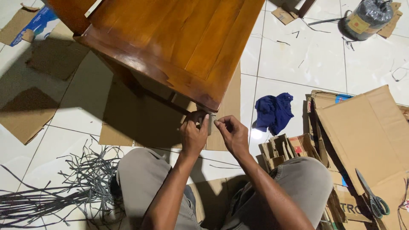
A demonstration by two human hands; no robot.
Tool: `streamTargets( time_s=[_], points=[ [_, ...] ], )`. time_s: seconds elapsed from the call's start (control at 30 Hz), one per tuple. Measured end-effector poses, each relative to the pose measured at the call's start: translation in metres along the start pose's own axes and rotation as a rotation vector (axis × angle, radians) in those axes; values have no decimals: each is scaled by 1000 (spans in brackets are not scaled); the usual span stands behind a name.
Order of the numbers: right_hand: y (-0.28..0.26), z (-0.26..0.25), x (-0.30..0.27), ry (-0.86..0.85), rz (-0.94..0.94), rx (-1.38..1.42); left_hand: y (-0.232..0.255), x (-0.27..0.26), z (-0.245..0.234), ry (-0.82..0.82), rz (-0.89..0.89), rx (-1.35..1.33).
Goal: Wrapping the legs of a wooden chair with cardboard for protection during shipping or storage.
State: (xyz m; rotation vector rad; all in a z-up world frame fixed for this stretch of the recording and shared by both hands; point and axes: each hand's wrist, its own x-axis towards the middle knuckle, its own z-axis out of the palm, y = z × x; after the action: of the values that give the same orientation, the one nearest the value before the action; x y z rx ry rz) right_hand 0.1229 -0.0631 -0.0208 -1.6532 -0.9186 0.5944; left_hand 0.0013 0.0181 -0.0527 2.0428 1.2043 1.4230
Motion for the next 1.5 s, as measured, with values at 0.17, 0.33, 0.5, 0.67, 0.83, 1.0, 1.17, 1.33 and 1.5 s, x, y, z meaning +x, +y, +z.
streamTargets(
  time_s=[0.17,0.33,0.5,0.67,0.83,1.0,1.17,1.33,1.5],
  points=[
    [-3,-3,-3,-6,-36,-67,22,10,-7,7,13,-5],
    [0,-8,0,-10,-94,-188,-3,-3,10,21,68,84],
    [-2,-9,-9,-20,-243,-366,-41,-24,24,-21,-43,40],
    [7,-1,-19,-28,-264,-359,-22,-13,13,-45,-143,-51],
    [10,7,-25,-73,-247,-346,42,19,-18,-163,-436,-180],
    [12,12,-23,-92,-214,-388,26,13,-14,-241,-643,-194],
    [17,6,-17,-233,-131,-484,12,8,-1,-231,-717,-156],
    [17,5,-15,-327,-44,-560,-13,-7,3,-237,-756,-135],
    [19,4,-11,-372,6,-626,-40,-17,0,-275,-623,-69]
  ],
)
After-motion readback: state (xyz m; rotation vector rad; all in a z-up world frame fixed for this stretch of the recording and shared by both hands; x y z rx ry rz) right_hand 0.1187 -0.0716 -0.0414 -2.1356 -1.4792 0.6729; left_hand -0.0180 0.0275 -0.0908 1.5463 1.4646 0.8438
